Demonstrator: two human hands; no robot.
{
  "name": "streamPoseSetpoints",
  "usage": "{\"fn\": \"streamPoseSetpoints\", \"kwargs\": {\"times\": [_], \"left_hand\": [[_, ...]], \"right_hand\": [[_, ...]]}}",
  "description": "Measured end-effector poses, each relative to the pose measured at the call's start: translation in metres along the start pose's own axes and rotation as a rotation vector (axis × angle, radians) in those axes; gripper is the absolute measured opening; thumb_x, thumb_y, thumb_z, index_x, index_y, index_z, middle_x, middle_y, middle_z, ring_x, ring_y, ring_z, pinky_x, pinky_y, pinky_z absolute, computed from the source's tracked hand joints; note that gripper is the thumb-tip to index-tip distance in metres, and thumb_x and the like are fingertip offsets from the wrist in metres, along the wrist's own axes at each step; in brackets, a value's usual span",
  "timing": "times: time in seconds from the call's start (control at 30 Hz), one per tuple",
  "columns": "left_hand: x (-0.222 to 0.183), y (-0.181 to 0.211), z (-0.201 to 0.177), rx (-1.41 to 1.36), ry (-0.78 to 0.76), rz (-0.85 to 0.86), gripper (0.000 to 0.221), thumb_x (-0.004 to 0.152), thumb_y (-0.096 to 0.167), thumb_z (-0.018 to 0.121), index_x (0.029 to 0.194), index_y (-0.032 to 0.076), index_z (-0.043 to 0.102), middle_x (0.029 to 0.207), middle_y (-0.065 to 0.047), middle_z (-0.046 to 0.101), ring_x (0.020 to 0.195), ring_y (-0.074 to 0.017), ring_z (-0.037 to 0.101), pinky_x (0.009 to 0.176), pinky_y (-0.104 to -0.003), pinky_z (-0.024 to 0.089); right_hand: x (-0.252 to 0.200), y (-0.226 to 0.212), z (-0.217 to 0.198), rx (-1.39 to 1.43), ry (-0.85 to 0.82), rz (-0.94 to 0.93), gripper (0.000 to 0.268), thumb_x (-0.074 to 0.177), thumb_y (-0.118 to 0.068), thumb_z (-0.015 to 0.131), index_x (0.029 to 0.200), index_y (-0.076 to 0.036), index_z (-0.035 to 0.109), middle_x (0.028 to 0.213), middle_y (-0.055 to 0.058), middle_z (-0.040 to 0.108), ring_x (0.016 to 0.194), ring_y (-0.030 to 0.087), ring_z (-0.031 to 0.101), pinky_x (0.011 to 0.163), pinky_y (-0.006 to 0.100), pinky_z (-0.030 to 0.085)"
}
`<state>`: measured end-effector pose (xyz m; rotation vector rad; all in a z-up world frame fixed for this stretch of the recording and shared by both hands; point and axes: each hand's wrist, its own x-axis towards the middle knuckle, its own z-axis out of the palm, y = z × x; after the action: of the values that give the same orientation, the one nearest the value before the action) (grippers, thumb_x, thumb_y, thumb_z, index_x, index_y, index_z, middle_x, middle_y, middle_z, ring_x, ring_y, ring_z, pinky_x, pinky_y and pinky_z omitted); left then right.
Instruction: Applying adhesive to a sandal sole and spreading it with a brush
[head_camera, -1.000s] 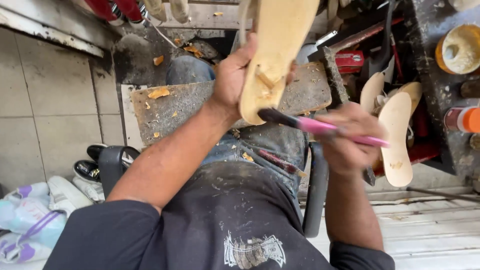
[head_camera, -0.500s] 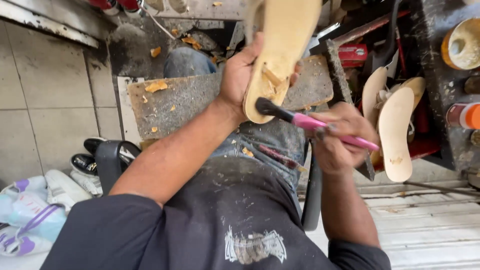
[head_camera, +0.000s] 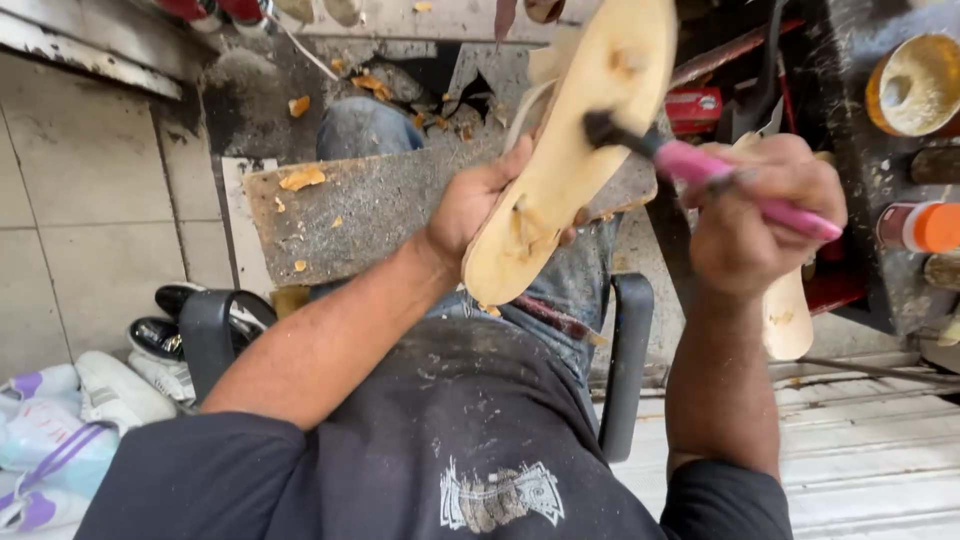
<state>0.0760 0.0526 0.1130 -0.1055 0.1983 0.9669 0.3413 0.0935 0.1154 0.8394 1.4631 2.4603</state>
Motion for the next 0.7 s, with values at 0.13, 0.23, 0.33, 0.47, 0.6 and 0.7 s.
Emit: {"fn": "streamPoseSetpoints", "kwargs": {"times": [0.13,0.23,0.33,0.47,0.6,0.7], "left_hand": [[-0.013,0.007,-0.006,0.006,-0.011,-0.003,0.065,0.103,0.036,0.054,0.156,0.006,0.034,0.136,-0.028,0.051,0.108,-0.0421,0.061,0.089,-0.056,0.060],[-0.017,0.010,-0.027,0.018,0.031,-0.074,0.068,0.102,0.037,0.054,0.158,0.006,0.032,0.142,-0.031,0.048,0.114,-0.0485,0.058,0.095,-0.063,0.055],[-0.016,0.007,-0.042,0.034,0.033,-0.074,0.063,0.102,0.037,0.055,0.155,0.006,0.039,0.145,-0.031,0.052,0.124,-0.0526,0.056,0.101,-0.070,0.050],[-0.024,0.010,-0.036,0.016,-0.035,-0.094,0.068,0.100,0.028,0.060,0.161,0.027,0.031,0.149,-0.031,0.048,0.124,-0.0553,0.055,0.103,-0.069,0.049],[-0.040,-0.001,-0.020,0.009,0.057,0.017,0.045,0.100,0.015,0.057,0.144,0.021,0.056,0.143,-0.024,0.059,0.118,-0.0591,0.059,0.093,-0.080,0.050],[-0.040,-0.002,-0.051,0.125,-0.051,-0.052,0.072,0.085,0.000,0.068,0.149,0.025,0.050,0.139,-0.027,0.060,0.116,-0.0569,0.062,0.094,-0.075,0.053]], "right_hand": [[0.006,0.018,-0.010,-1.101,0.025,-0.303,0.030,0.114,-0.019,0.050,0.111,0.009,0.061,0.111,0.022,0.058,0.124,0.038,0.052,0.134,0.056,0.009],[-0.019,0.009,-0.005,-0.889,0.057,-0.397,0.027,0.098,-0.003,0.069,0.122,0.008,0.061,0.102,0.016,0.068,0.110,0.025,0.069,0.128,0.045,0.025],[0.029,0.032,-0.026,-2.055,-0.107,-0.540,0.017,0.088,0.004,0.072,0.102,-0.006,0.070,0.113,0.021,0.072,0.113,0.028,0.074,0.104,0.034,0.057],[0.021,0.020,0.001,-3.127,0.057,-1.450,0.020,0.094,0.009,0.072,0.092,-0.007,0.060,0.089,0.020,0.065,0.062,0.021,0.062,0.047,0.030,0.048],[0.026,0.035,-0.054,-2.951,-0.094,-0.983,0.016,0.076,0.008,0.074,0.079,-0.007,0.075,0.081,0.024,0.070,0.046,0.018,0.063,0.041,0.032,0.054],[0.043,0.038,-0.025,-2.927,0.077,-0.873,0.014,0.069,0.010,0.078,0.073,0.001,0.069,0.083,0.030,0.070,0.039,0.016,0.054,0.035,0.029,0.042]]}}
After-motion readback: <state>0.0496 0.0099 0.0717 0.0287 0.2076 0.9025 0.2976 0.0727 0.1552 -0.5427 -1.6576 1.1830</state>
